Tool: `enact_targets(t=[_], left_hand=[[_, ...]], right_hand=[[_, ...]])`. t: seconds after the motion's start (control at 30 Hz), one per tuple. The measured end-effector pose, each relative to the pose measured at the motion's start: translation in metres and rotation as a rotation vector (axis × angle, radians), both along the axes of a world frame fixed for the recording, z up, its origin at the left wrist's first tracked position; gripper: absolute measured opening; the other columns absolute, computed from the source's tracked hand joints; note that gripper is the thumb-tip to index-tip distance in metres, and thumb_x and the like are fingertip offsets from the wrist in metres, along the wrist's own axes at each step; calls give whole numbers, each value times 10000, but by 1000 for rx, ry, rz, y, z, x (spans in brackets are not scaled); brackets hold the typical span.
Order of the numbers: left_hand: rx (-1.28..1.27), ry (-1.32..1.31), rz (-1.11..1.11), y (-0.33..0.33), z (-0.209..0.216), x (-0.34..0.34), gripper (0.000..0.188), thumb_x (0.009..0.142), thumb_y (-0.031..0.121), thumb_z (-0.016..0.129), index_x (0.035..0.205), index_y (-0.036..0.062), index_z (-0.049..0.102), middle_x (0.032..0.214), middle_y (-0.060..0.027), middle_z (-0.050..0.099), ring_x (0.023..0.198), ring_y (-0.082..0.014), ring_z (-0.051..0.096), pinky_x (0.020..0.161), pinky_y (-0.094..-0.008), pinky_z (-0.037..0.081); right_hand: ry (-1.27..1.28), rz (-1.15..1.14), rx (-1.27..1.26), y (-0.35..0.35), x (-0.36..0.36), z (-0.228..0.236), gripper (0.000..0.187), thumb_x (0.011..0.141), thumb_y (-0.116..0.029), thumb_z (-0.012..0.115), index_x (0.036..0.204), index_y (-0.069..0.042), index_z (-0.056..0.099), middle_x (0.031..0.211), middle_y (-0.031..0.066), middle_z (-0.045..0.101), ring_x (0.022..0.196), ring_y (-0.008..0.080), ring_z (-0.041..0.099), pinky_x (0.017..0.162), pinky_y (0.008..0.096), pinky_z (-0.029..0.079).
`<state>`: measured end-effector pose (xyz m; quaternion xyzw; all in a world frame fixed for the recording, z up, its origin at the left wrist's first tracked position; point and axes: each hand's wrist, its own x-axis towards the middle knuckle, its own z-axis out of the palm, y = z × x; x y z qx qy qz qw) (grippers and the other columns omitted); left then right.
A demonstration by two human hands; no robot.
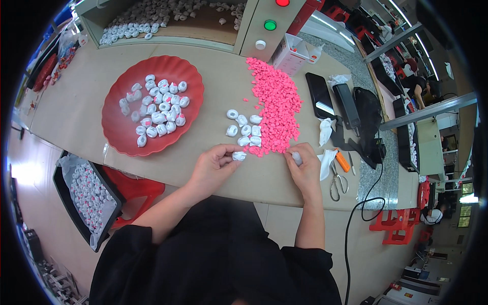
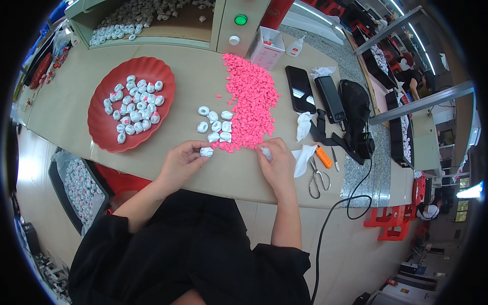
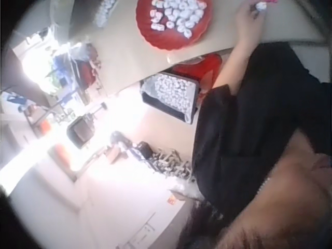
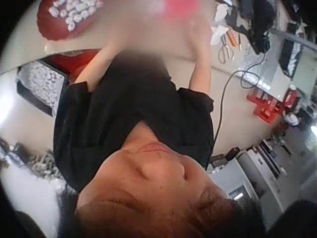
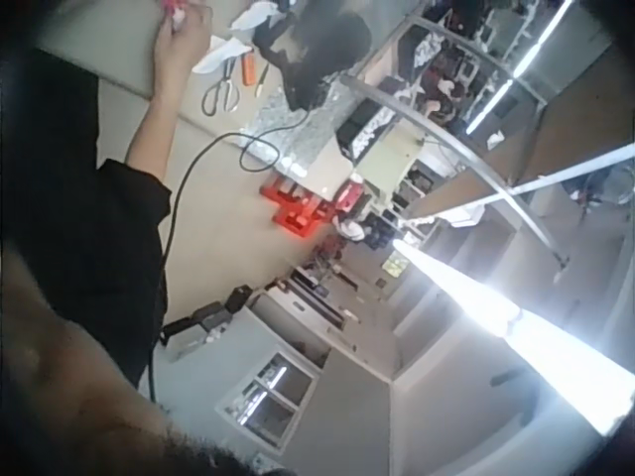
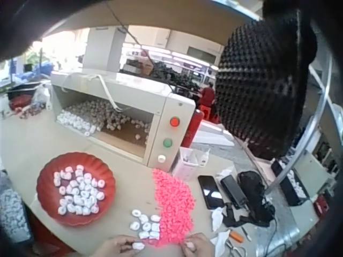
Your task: The person applies a small amount of white liquid from a bottle onto white wrapped candies and then presses a pink heart-shaped piece onto the liquid. The decorated candies are placed into a red bowl on the table.
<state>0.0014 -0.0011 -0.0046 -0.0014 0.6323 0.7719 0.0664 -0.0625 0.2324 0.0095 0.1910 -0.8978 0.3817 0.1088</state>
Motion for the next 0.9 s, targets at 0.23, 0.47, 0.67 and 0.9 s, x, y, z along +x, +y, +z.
enact_targets(t=[0.23, 0.47, 0.67, 0.9], left_hand=[[40, -30, -39, -1, 7, 1, 287, 841, -38, 534, 1124, -48, 485, 978, -69, 561, 900, -97, 565, 777, -218, 464], [207, 11, -48, -3, 4, 2, 270, 850, -23, 514, 1120, -24, 512, 994, -66, 586, 891, -115, 593, 795, -229, 475], [156, 60, -89, -4, 2, 3, 287, 852, -47, 481, 1138, -29, 502, 1040, -92, 569, 934, -139, 589, 812, -243, 476], [83, 49, -140, -6, 7, 3, 288, 862, -65, 460, 1150, -61, 475, 1067, -112, 556, 949, -139, 574, 840, -249, 468]], right_hand=[[-347, -24, -545, -34, 37, 15, 73, 812, -26, 598, 858, 28, 580, 749, 44, 598, 661, 64, 540, 576, 202, 439], [-592, 91, -850, -75, 50, 10, 76, 797, -1, 614, 864, 21, 584, 785, 84, 623, 667, 81, 570, 579, 195, 463], [-689, 185, -832, -75, 45, 7, 93, 785, 13, 623, 844, 0, 552, 784, 80, 615, 683, 100, 594, 545, 197, 456], [-748, 159, -823, -74, 43, 9, 129, 778, 18, 627, 849, -12, 524, 773, 67, 598, 714, 104, 607, 528, 196, 452]])
